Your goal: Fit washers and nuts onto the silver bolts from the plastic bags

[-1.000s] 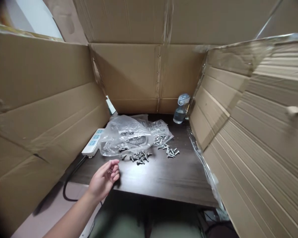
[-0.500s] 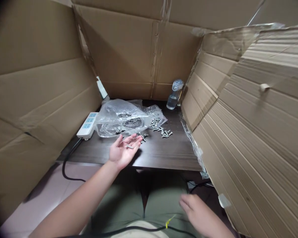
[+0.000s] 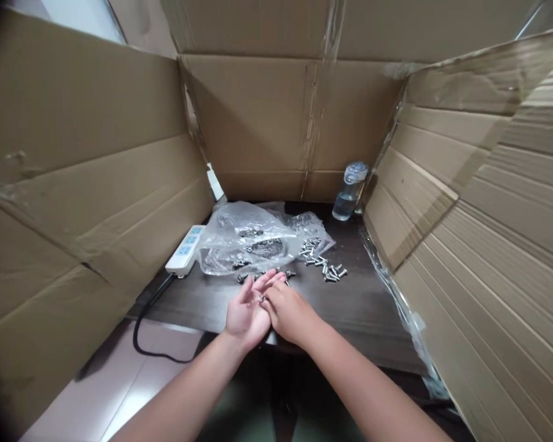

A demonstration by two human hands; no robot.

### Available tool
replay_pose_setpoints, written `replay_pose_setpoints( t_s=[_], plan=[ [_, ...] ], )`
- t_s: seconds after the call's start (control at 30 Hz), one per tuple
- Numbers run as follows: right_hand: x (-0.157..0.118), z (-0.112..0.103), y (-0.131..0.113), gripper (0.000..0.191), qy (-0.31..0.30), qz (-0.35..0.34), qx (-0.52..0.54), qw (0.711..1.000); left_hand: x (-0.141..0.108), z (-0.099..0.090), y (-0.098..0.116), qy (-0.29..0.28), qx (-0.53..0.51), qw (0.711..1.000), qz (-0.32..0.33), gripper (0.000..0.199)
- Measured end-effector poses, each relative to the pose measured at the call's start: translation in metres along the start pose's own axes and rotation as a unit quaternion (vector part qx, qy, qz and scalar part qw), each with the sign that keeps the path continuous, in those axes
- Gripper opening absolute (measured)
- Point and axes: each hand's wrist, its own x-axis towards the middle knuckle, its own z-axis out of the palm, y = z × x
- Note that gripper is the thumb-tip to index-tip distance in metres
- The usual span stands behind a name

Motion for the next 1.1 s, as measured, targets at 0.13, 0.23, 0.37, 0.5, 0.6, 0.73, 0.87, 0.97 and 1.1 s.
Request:
replay_pose_setpoints(
  t_s=[0.13,0.23,0.37,0.5,0.6,0.73,0.87,0.97,1.1],
  plan=[
    [0.016,-0.011,0.006,0.018,-0.034,-0.018,-0.106,0.994,0.000,-0.014,0.012,0.033,0.130,0.988,0.082,0.030],
    [0.029,-0.018,0.011,0.017,-0.057,-0.057,-0.173,0.982,-0.001,-0.025,0.024,0.095,0.315,0.936,0.127,0.026],
    [0.044,-0.017,0.012,0.014,-0.074,-0.116,-0.199,0.970,-0.001,-0.033,0.038,0.088,0.462,0.869,0.154,0.027],
    [0.055,-0.021,0.009,0.012,-0.094,-0.150,-0.159,0.971,-0.002,-0.034,0.043,0.093,0.523,0.824,0.197,0.021],
    [0.068,-0.031,0.013,0.015,-0.110,-0.174,-0.072,0.976,-0.002,-0.035,0.042,0.131,0.527,0.811,0.217,0.020],
    [0.101,-0.034,0.032,0.020,-0.108,-0.041,-0.082,0.990,-0.003,-0.036,0.041,0.177,0.513,0.813,0.212,0.022],
    [0.139,-0.015,0.055,0.020,-0.124,0.184,-0.151,0.963,-0.005,-0.036,0.041,0.185,0.506,0.813,0.219,0.023],
    [0.156,0.001,0.069,0.029,-0.102,0.215,-0.155,0.959,-0.005,-0.038,0.041,0.182,0.506,0.811,0.230,0.022],
    [0.162,0.010,0.079,0.030,-0.089,0.215,-0.147,0.961,-0.003,-0.040,0.042,0.163,0.513,0.809,0.238,0.020]
  ],
)
